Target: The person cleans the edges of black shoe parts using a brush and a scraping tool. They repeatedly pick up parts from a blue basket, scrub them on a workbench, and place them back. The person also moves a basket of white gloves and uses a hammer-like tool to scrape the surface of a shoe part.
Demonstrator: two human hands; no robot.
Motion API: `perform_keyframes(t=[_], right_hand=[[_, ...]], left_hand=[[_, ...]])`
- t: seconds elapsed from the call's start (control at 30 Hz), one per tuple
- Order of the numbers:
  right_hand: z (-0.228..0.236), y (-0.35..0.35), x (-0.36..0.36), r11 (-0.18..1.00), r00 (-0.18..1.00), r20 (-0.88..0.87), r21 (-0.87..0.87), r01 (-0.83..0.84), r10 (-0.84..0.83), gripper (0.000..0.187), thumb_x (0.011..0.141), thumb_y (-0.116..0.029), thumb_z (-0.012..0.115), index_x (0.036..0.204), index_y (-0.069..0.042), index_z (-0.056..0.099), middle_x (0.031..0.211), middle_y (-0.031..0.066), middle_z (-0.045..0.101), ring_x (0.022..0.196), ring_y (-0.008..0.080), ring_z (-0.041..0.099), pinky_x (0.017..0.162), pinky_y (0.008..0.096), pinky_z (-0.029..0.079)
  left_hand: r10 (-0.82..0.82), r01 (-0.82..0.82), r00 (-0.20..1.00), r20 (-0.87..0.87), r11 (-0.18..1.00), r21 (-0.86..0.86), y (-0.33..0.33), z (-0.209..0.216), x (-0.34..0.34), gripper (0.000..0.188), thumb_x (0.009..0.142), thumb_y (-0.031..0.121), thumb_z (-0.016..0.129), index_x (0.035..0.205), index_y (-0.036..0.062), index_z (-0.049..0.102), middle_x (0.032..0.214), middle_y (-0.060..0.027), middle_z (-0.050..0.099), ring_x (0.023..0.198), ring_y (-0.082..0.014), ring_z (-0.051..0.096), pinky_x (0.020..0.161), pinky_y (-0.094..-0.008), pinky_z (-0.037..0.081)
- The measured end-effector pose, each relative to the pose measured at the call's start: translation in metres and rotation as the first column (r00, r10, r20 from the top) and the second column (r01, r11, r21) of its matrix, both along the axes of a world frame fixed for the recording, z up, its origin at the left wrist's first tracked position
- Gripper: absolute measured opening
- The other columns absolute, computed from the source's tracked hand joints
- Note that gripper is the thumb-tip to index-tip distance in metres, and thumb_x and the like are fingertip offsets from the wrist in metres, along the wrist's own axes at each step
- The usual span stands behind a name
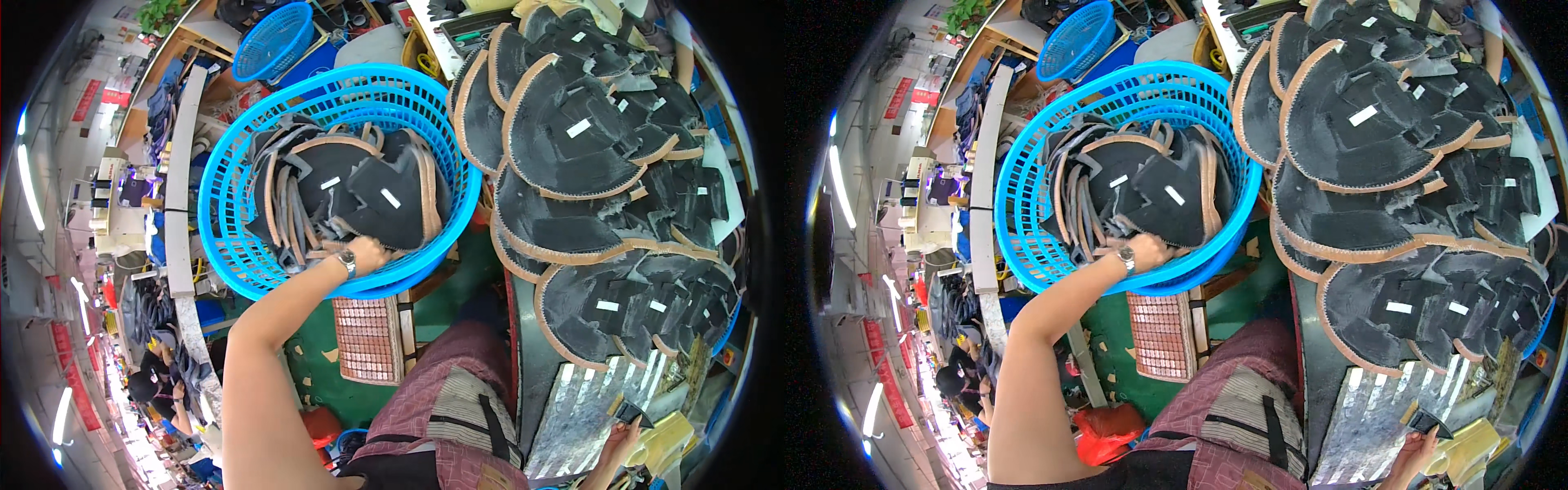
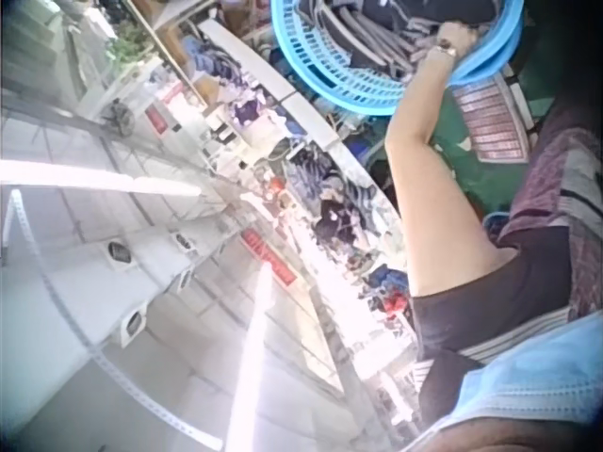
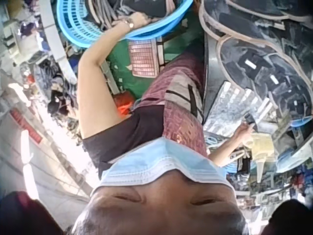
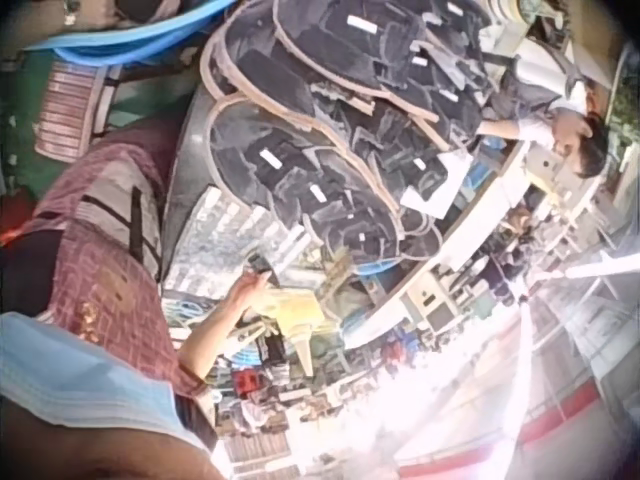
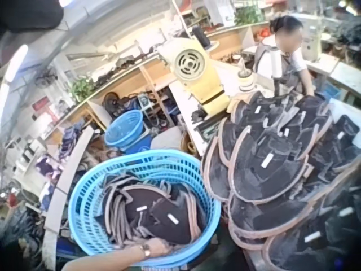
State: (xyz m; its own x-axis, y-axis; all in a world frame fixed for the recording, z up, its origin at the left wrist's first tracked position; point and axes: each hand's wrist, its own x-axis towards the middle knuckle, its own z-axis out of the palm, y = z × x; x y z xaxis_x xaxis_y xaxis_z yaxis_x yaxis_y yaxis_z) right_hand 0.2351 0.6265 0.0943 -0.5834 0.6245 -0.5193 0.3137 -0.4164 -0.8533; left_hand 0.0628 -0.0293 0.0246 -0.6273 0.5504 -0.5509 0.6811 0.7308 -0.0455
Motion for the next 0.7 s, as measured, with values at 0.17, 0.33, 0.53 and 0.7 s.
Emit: perform_keyframes(t=[0.17, 0.33, 0.53, 0.7], right_hand=[[0.019, 0.016, 0.019, 0.999, 1.0, -0.009, 0.032, 0.015, -0.015, 0.015, 0.089, -0.024, 0.056, 0.083, -0.009, 0.056, 0.067, 0.0001, 0.057, 0.056, 0.008, 0.053, 0.051, 0.0202, 0.046], [0.015, 0.023, 0.059, 0.998, 0.999, -0.004, 0.022, 0.05, -0.05, 0.013, 0.089, -0.021, 0.055, 0.089, -0.009, 0.057, 0.072, 0.0013, 0.06, 0.059, 0.0092, 0.055, 0.055, 0.0216, 0.05], [0.029, 0.013, 0.07, 0.987, 0.987, -0.054, 0.055, 0.153, -0.151, 0.01, 0.088, -0.021, 0.056, 0.091, -0.011, 0.055, 0.071, -0.0008, 0.057, 0.059, 0.0084, 0.054, 0.055, 0.022, 0.047], [0.021, 0.021, 0.104, 0.943, 0.937, -0.101, -0.02, 0.333, -0.333, 0.01, 0.089, -0.02, 0.055, 0.09, -0.01, 0.053, 0.083, 0.0024, 0.061, 0.067, 0.012, 0.057, 0.054, 0.0256, 0.045]], left_hand=[[0.421, -0.584, 0.787, 0.45, 0.744, 0.326, 0.01, 0.008, -0.046, 0.026, 0.077, 0.017, 0.056, 0.099, 0.006, 0.064, 0.084, -0.0129, 0.067, 0.074, -0.023, 0.065, 0.062, -0.0307, 0.051], [0.937, -0.725, 0.15, -0.314, 0.321, 0.61, 0.012, 0.023, -0.133, 0.046, 0.073, 0.033, 0.066, 0.106, 0.0025, 0.056, 0.101, -0.0202, 0.06, 0.094, -0.0374, 0.057, 0.08, -0.0443, 0.046], [0.916, -0.65, 0.171, -0.364, 0.383, 0.656, 0.023, -0.019, -0.131, 0.031, 0.071, 0.02, 0.069, 0.096, 0.0037, 0.059, 0.099, -0.0156, 0.06, 0.093, -0.0339, 0.057, 0.083, -0.0408, 0.044], [0.849, -0.428, 0.462, 0.258, -0.041, 0.903, 0.101, 0.139, -0.115, 0.027, 0.081, 0.009, 0.059, 0.106, -0.001, 0.053, 0.091, -0.0069, 0.06, 0.08, -0.0157, 0.054, 0.077, -0.0303, 0.044]])
